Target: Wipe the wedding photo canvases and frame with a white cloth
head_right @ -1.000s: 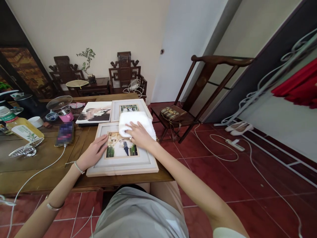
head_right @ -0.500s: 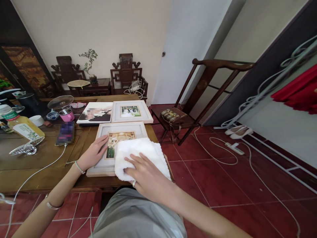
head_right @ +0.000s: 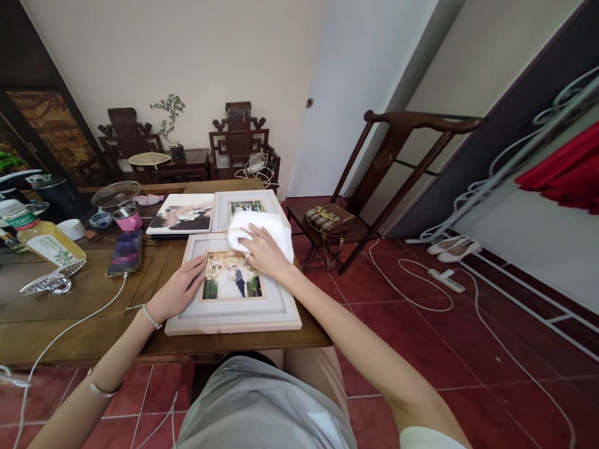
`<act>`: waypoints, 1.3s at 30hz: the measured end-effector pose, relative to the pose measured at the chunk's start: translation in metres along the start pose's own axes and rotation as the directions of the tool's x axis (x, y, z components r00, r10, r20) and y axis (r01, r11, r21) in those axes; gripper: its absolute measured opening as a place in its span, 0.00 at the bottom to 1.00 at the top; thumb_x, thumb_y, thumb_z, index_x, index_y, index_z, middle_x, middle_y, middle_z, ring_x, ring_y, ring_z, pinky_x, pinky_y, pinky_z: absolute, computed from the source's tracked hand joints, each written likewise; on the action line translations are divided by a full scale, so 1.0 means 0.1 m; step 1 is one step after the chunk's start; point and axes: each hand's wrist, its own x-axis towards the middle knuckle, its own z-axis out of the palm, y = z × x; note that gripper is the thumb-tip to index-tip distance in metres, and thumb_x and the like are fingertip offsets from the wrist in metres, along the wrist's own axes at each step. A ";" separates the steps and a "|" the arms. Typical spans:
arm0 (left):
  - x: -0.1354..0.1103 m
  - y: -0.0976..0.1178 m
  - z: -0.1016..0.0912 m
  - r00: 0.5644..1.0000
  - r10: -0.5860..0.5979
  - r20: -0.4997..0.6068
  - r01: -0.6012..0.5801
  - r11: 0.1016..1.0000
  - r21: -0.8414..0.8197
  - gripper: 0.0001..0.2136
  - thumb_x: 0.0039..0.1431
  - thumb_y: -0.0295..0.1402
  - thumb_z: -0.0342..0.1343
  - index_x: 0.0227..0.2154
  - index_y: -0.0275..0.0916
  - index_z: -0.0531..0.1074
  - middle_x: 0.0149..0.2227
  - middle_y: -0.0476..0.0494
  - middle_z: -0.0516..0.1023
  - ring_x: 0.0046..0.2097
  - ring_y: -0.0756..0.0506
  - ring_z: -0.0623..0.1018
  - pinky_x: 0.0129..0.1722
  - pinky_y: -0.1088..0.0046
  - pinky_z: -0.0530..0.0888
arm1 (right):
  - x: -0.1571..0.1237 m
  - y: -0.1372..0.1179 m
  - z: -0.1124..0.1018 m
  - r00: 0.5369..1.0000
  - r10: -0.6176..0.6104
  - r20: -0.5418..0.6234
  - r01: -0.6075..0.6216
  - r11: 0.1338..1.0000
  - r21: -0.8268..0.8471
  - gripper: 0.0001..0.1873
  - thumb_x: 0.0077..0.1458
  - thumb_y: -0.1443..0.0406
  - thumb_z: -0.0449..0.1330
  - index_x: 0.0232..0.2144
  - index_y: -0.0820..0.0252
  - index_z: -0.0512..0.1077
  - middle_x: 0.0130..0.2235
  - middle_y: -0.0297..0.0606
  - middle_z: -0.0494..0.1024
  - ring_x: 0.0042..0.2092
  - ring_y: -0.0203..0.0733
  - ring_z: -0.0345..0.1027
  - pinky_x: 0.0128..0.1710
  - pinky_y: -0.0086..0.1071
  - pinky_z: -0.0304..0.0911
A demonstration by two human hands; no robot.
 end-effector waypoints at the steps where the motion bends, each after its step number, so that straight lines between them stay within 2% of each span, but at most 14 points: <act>1: 0.00 0.00 0.00 1.000 -0.007 0.001 0.007 1.000 -0.001 0.20 0.66 0.36 0.40 0.59 0.36 0.60 0.62 0.36 0.61 0.63 0.41 0.60 0.61 0.57 0.61 | -0.01 -0.02 0.00 1.000 -0.016 0.013 0.016 1.000 0.007 0.21 0.53 0.74 0.52 0.50 0.68 0.69 0.59 0.54 0.63 0.64 0.54 0.45 0.61 0.52 0.43; 4: 0.00 -0.01 0.01 1.000 -0.009 0.001 0.009 1.000 0.003 0.21 0.66 0.36 0.40 0.59 0.36 0.60 0.62 0.36 0.61 0.63 0.41 0.60 0.60 0.57 0.61 | -0.17 -0.19 -0.06 0.993 -0.081 0.087 0.078 0.996 0.045 0.21 0.51 0.76 0.52 0.47 0.66 0.71 0.59 0.52 0.63 0.64 0.54 0.46 0.61 0.54 0.43; 8: 0.00 -0.04 0.03 1.000 -0.001 0.005 0.001 1.000 0.009 0.21 0.66 0.35 0.40 0.59 0.35 0.59 0.62 0.36 0.60 0.63 0.41 0.60 0.60 0.56 0.62 | -0.57 -0.56 -0.26 0.976 -0.110 0.187 0.088 0.989 0.119 0.20 0.49 0.76 0.53 0.45 0.65 0.72 0.59 0.53 0.64 0.63 0.56 0.49 0.60 0.54 0.46; 12: -0.01 -0.04 0.04 1.000 0.008 -0.021 -0.008 1.000 -0.007 0.20 0.66 0.35 0.40 0.59 0.37 0.59 0.62 0.36 0.61 0.63 0.41 0.61 0.60 0.56 0.62 | -0.98 -0.96 -0.47 0.971 -0.120 0.205 0.075 0.974 0.216 0.21 0.48 0.76 0.53 0.45 0.61 0.72 0.58 0.50 0.65 0.63 0.52 0.50 0.61 0.52 0.48; 15: -0.01 -0.02 0.03 1.000 0.011 -0.028 -0.011 1.000 -0.010 0.20 0.66 0.34 0.40 0.59 0.37 0.59 0.62 0.37 0.61 0.63 0.41 0.60 0.61 0.57 0.62 | -1.11 -1.16 -0.51 0.971 -0.155 0.185 0.104 0.960 0.258 0.21 0.47 0.75 0.54 0.45 0.59 0.73 0.60 0.47 0.63 0.64 0.52 0.47 0.62 0.51 0.47; 19: -0.01 -0.03 0.03 0.999 0.022 -0.028 -0.023 1.000 -0.020 0.20 0.66 0.34 0.40 0.59 0.37 0.59 0.61 0.37 0.61 0.63 0.42 0.61 0.60 0.57 0.62 | -0.96 -1.16 -0.37 0.974 -0.143 0.177 0.101 0.968 0.230 0.24 0.46 0.77 0.54 0.47 0.60 0.72 0.61 0.47 0.61 0.64 0.53 0.46 0.61 0.53 0.46; 24: -0.01 -0.04 0.04 0.999 0.021 -0.041 -0.022 1.000 -0.021 0.20 0.66 0.34 0.41 0.59 0.39 0.59 0.61 0.37 0.61 0.63 0.41 0.61 0.60 0.55 0.62 | -0.49 -0.77 -0.11 0.992 -0.066 0.103 0.051 0.989 0.141 0.23 0.50 0.76 0.52 0.49 0.63 0.70 0.62 0.51 0.59 0.64 0.53 0.49 0.60 0.54 0.49; 27: -0.01 -0.03 0.03 1.000 0.015 -0.027 -0.015 1.000 -0.014 0.20 0.66 0.35 0.40 0.59 0.37 0.59 0.62 0.36 0.61 0.63 0.41 0.60 0.60 0.55 0.62 | -0.17 -0.50 -0.01 0.998 -0.052 0.042 0.049 0.997 0.063 0.24 0.50 0.77 0.51 0.50 0.64 0.69 0.64 0.48 0.55 0.64 0.55 0.45 0.60 0.55 0.47; 31: -0.01 -0.03 0.02 0.999 0.037 -0.037 -0.037 0.999 -0.009 0.20 0.66 0.34 0.41 0.58 0.37 0.60 0.61 0.36 0.61 0.63 0.41 0.61 0.61 0.56 0.62 | 0.10 -0.34 0.04 0.991 -0.104 0.079 0.106 0.994 -0.021 0.24 0.49 0.79 0.51 0.48 0.64 0.69 0.64 0.47 0.56 0.65 0.59 0.40 0.59 0.61 0.42; 34: -0.01 -0.05 0.04 0.997 0.049 -0.054 -0.050 0.999 -0.011 0.19 0.66 0.33 0.41 0.58 0.37 0.60 0.61 0.36 0.62 0.62 0.41 0.61 0.60 0.56 0.62 | 0.08 -0.42 0.01 0.974 -0.159 0.158 0.164 0.986 -0.017 0.24 0.48 0.79 0.51 0.48 0.65 0.70 0.62 0.49 0.59 0.65 0.60 0.39 0.58 0.62 0.41; 39: -0.01 -0.06 0.06 0.998 0.044 -0.055 -0.045 0.999 -0.011 0.19 0.66 0.33 0.41 0.58 0.38 0.60 0.61 0.37 0.62 0.62 0.42 0.62 0.60 0.56 0.63 | -0.30 -0.78 -0.27 0.956 -0.152 0.252 0.144 0.988 0.050 0.20 0.51 0.77 0.52 0.46 0.65 0.70 0.54 0.57 0.68 0.62 0.57 0.51 0.56 0.57 0.50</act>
